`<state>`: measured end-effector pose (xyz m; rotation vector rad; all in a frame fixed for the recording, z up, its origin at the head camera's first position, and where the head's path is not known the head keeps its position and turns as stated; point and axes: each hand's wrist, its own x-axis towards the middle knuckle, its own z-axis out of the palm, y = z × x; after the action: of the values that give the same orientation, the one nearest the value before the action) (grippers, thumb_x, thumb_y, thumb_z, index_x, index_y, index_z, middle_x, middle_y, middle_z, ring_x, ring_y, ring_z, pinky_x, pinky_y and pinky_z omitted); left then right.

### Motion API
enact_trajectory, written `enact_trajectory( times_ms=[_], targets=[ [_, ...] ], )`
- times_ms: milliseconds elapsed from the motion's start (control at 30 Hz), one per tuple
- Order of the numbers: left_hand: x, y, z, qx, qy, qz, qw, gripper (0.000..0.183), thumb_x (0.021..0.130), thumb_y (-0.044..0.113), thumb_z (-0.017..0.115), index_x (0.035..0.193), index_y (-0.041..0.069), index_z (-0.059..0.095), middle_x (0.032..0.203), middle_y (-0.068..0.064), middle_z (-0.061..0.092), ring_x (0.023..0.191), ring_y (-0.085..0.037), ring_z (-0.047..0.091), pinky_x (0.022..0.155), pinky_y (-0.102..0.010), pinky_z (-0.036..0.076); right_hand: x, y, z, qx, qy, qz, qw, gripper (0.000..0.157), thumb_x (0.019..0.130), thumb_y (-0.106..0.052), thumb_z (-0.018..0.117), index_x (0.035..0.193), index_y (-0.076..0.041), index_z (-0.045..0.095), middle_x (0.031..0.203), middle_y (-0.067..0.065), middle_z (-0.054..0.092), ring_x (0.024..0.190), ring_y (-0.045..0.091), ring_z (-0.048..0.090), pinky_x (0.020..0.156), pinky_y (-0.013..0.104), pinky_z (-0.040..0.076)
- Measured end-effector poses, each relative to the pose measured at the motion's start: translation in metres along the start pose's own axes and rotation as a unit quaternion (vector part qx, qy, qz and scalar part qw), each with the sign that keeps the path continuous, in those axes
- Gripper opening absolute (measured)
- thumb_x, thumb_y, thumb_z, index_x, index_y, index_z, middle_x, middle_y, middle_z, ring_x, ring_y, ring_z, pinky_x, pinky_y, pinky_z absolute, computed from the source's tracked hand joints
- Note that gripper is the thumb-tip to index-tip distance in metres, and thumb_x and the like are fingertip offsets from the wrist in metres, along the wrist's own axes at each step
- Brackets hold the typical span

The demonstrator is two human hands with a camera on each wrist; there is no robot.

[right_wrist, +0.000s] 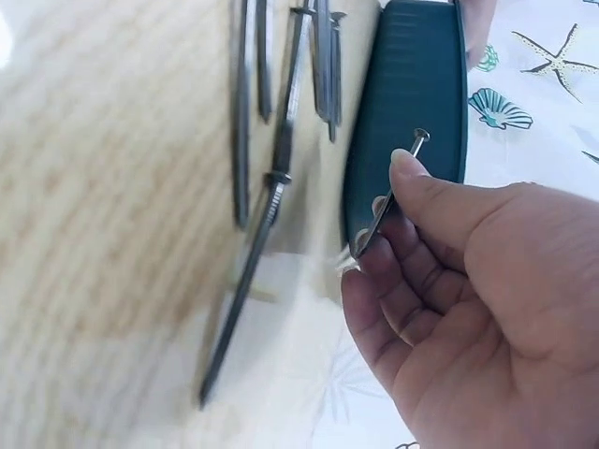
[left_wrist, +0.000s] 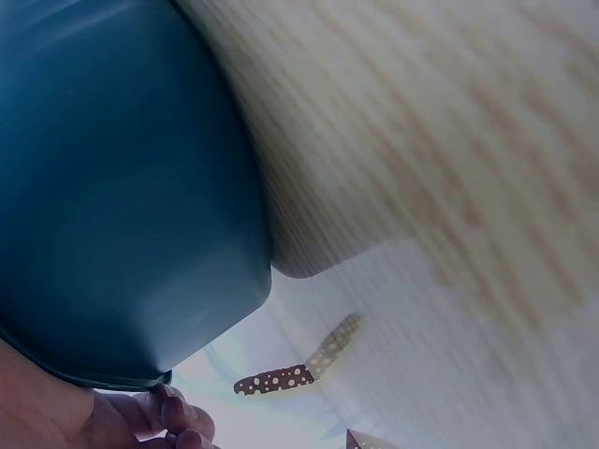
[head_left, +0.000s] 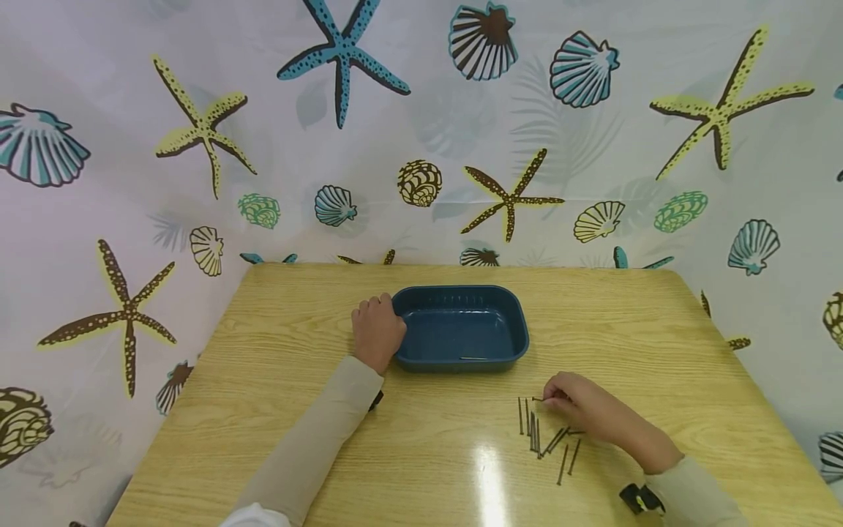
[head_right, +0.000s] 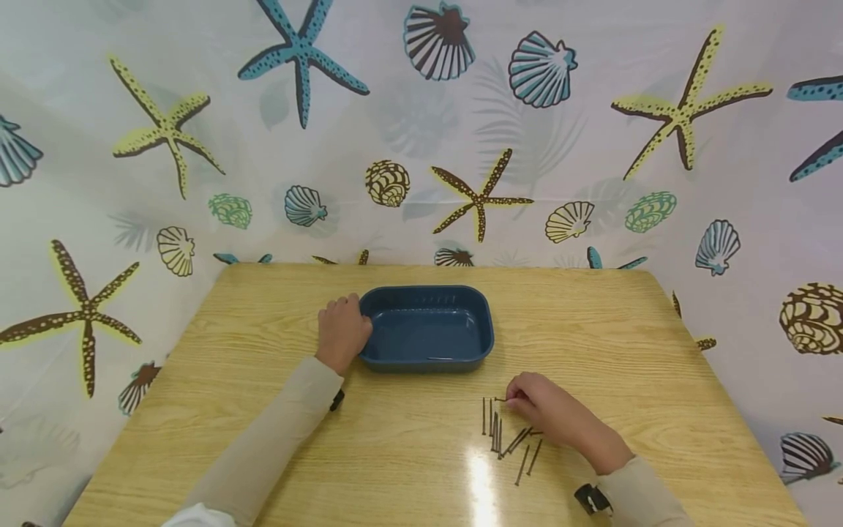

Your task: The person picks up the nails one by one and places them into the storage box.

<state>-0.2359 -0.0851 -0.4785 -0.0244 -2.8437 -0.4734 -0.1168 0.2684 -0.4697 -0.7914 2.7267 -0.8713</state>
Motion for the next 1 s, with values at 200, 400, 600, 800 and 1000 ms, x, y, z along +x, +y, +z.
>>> enact_trajectory(
  times_ms=[200, 400, 600, 800, 1000],
  targets=[
    [0.000, 0.000, -0.002, 0.002, -0.006, -0.001, 1.0000, 0.020, 0.087, 0.011, 0.045, 0.101, 0.004, 0.058, 0.091, -0.013, 0.057, 0.086, -0.031, 0.050, 0.077, -0.045, 0.038, 0.003, -0.004, -0.010, 0.001, 0.016, 0.008, 1.000, 0.005, 0.093, -0.013, 0.055, 0.094, -0.010, 0.058, 0.087, -0.003, 0.057, 0.075, 0.006, 0.051, 0.064, 0.026, 0.045],
    [0.000, 0.001, -0.002, 0.004, 0.000, 0.000, 1.0000, 0.020, 0.087, 0.010, 0.045, 0.100, 0.004, 0.059, 0.091, -0.012, 0.058, 0.085, -0.031, 0.051, 0.077, -0.044, 0.038, 0.008, -0.009, -0.016, 0.006, 0.028, 0.004, 1.000, 0.005, 0.092, -0.010, 0.055, 0.096, -0.011, 0.059, 0.089, 0.000, 0.059, 0.075, 0.008, 0.052, 0.064, 0.025, 0.045],
    [0.000, 0.001, -0.003, 0.006, -0.001, -0.001, 1.0000, 0.019, 0.087, 0.010, 0.045, 0.099, 0.005, 0.059, 0.090, -0.012, 0.058, 0.084, -0.031, 0.051, 0.078, -0.044, 0.038, 0.020, -0.015, -0.022, -0.014, 0.052, -0.018, 0.998, 0.007, 0.092, -0.009, 0.055, 0.095, -0.014, 0.058, 0.087, -0.003, 0.057, 0.070, 0.007, 0.047, 0.061, 0.024, 0.043],
    [0.001, 0.000, -0.005, 0.013, -0.010, -0.001, 0.9999, 0.023, 0.088, 0.012, 0.046, 0.106, 0.004, 0.058, 0.095, -0.013, 0.059, 0.089, -0.032, 0.052, 0.081, -0.045, 0.039, 0.040, -0.020, -0.026, -0.025, 0.065, -0.056, 0.996, 0.005, 0.092, -0.008, 0.056, 0.094, -0.011, 0.058, 0.087, -0.001, 0.058, 0.071, 0.007, 0.048, 0.062, 0.024, 0.043],
    [0.001, -0.001, -0.002, 0.014, -0.007, 0.000, 0.9999, 0.022, 0.087, 0.012, 0.047, 0.104, 0.004, 0.059, 0.093, -0.012, 0.058, 0.087, -0.031, 0.052, 0.079, -0.045, 0.039, 0.063, -0.028, -0.026, -0.024, 0.066, -0.063, 0.996, 0.004, 0.091, -0.010, 0.057, 0.095, -0.011, 0.059, 0.086, -0.007, 0.056, 0.072, 0.007, 0.050, 0.064, 0.025, 0.044]
  ],
)
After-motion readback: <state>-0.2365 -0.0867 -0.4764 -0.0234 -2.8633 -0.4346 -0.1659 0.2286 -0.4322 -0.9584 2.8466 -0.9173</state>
